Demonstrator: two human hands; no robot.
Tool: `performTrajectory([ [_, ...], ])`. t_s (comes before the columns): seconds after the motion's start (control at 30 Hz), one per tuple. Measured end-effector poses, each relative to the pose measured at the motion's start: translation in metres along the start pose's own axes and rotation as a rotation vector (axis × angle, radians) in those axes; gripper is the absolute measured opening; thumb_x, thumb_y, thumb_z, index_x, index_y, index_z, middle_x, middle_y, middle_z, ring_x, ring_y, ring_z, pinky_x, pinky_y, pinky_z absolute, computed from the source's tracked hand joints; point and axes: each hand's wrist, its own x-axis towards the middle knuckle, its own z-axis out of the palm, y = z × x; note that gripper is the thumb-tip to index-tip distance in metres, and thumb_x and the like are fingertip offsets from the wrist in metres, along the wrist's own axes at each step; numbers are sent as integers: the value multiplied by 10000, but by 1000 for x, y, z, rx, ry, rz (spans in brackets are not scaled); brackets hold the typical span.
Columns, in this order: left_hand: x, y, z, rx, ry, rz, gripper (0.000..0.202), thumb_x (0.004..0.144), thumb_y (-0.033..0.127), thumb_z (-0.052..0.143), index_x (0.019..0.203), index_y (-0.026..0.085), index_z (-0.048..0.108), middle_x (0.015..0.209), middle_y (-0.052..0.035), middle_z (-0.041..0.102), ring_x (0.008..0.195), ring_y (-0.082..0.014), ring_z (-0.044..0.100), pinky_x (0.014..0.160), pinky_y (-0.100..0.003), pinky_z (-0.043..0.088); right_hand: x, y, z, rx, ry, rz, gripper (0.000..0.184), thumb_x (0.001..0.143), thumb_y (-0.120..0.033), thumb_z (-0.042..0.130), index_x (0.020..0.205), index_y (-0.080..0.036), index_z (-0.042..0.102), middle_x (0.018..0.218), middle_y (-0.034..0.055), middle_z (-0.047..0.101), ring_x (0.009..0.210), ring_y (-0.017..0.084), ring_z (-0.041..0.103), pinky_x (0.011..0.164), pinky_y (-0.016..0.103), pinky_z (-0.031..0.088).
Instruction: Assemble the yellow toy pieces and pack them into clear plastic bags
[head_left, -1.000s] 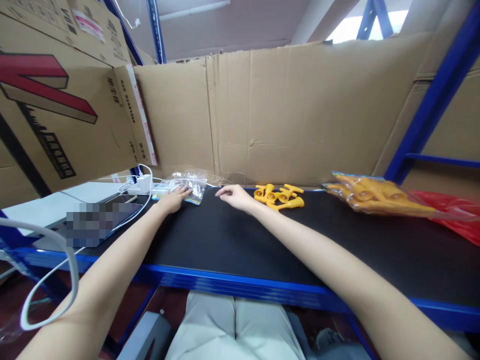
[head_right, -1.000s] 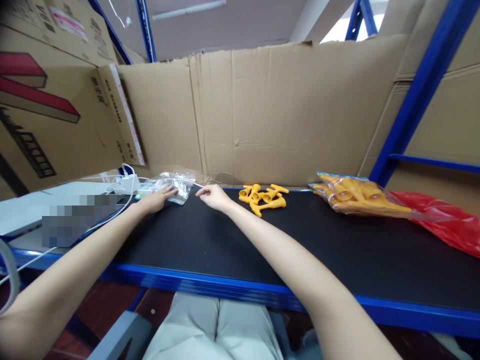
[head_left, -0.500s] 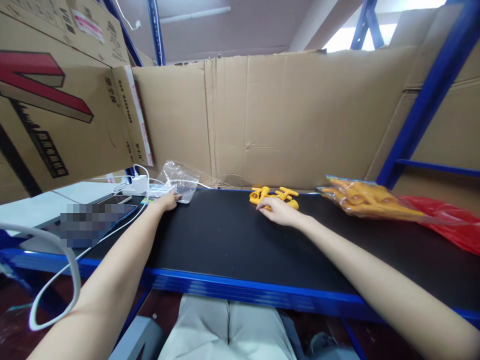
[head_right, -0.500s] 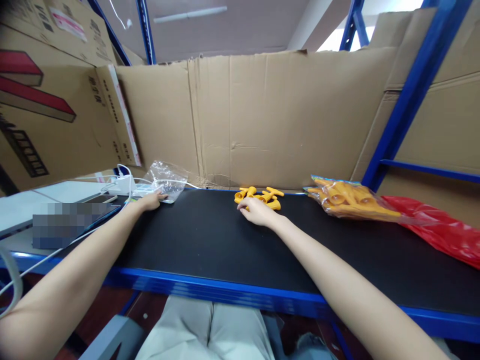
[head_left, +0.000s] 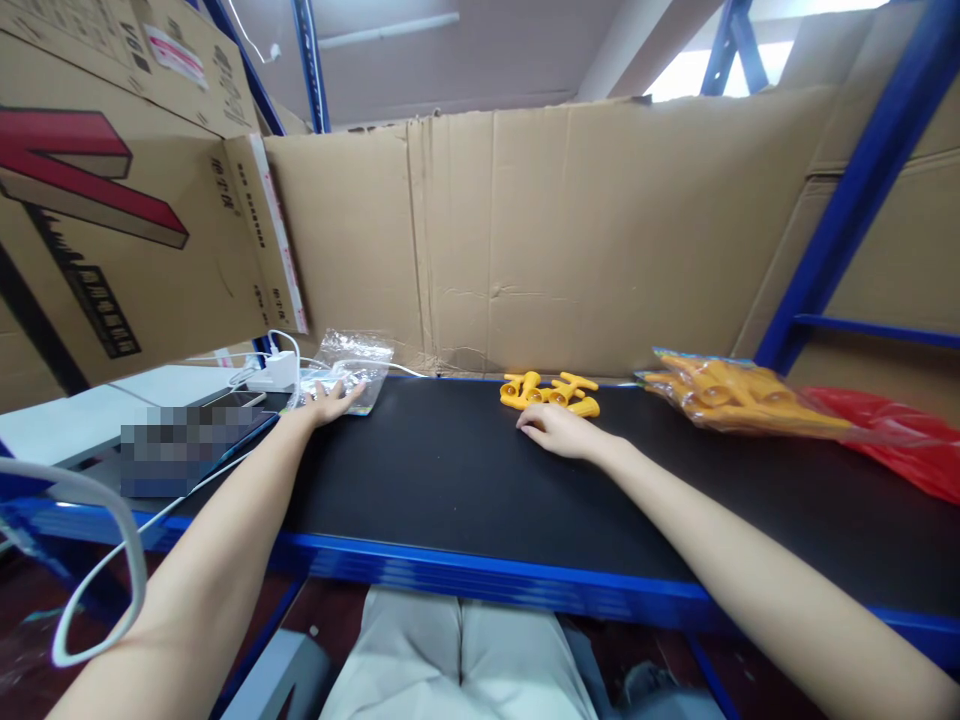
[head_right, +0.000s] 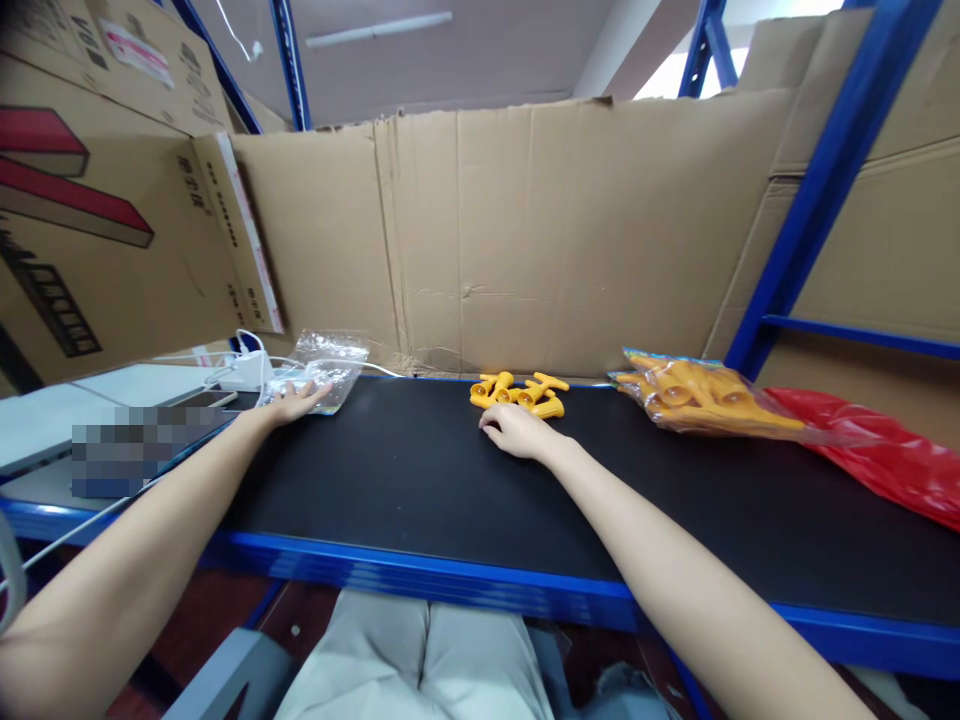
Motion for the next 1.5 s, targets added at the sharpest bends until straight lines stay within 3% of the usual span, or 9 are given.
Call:
performTrajectory([
  [0.17,-4,5,4,52,17,-108,986,623,780,323,1396,223,70,1451,-130,-54,1288,-408,-8,968,-598,171,-1,0,-1,8,-5,5,220,787,-181,464,903,-149,648,948,82,649,862,192,586,789,316,434],
  [0.33,0,12,1,92,32,-47,761,780,599,293,1397,216,64,1449,-141,-45,1294,-401,10,931,-629,195,0,-1,-2,15,-7,8,216,786,-182,468,897,-156,651,944,82,649,866,197,585,794,319,433],
  [0.47,4,19,-1,69,-28,-56,672,824,493,309,1395,222,80,1454,-133,-39,1302,-382,16,960,-597,184,0,1,0,37,-12,13,225,786,-182,470,919,-156,650,956,84,646,878,194,587,806,316,435],
  [0.6,0,29,-4,40,-34,-70,622,846,428,285,1392,203,91,1454,-120,-66,1304,-373,-16,947,-629,147,0,5,5,72,-10,37,284,765,-101,452,987,-128,629,1033,100,624,959,193,565,877,327,409],
  [0.77,1,40,-4,92,-64,-106,638,829,423,299,1392,181,120,1452,-131,-51,1302,-379,2,937,-627,198,2,17,14,73,36,50,477,666,68,369,1028,-135,605,1106,87,592,1050,174,521,939,338,370],
  [0.87,7,42,-2,111,-68,-87,645,819,428,296,1391,170,144,1449,-148,-22,1296,-392,29,925,-624,231,3,24,18,71,63,38,500,645,80,364,1019,-144,608,1095,84,596,1049,175,521,943,353,367],
  [1.07,14,45,3,69,-71,-109,659,808,476,273,1394,223,108,1456,-79,-88,1311,-338,-21,991,-568,175,3,29,21,109,108,43,500,640,75,369,1006,-160,616,1085,82,600,1060,183,514,956,387,351],
  [1.3,7,74,-3,63,-30,4,656,827,493,235,1397,202,93,1454,-101,-84,1309,-346,-27,1002,-558,153,3,28,22,60,92,49,427,685,16,399,1019,-143,613,1089,85,597,1055,184,514,964,350,355],
  [1.5,-12,105,-13,50,5,133,641,834,496,200,1395,198,111,1457,-94,-40,1312,-347,-2,958,-631,145,2,23,19,49,96,51,370,718,-22,414,1001,-146,619,1074,86,603,1027,185,530,948,349,371],
])
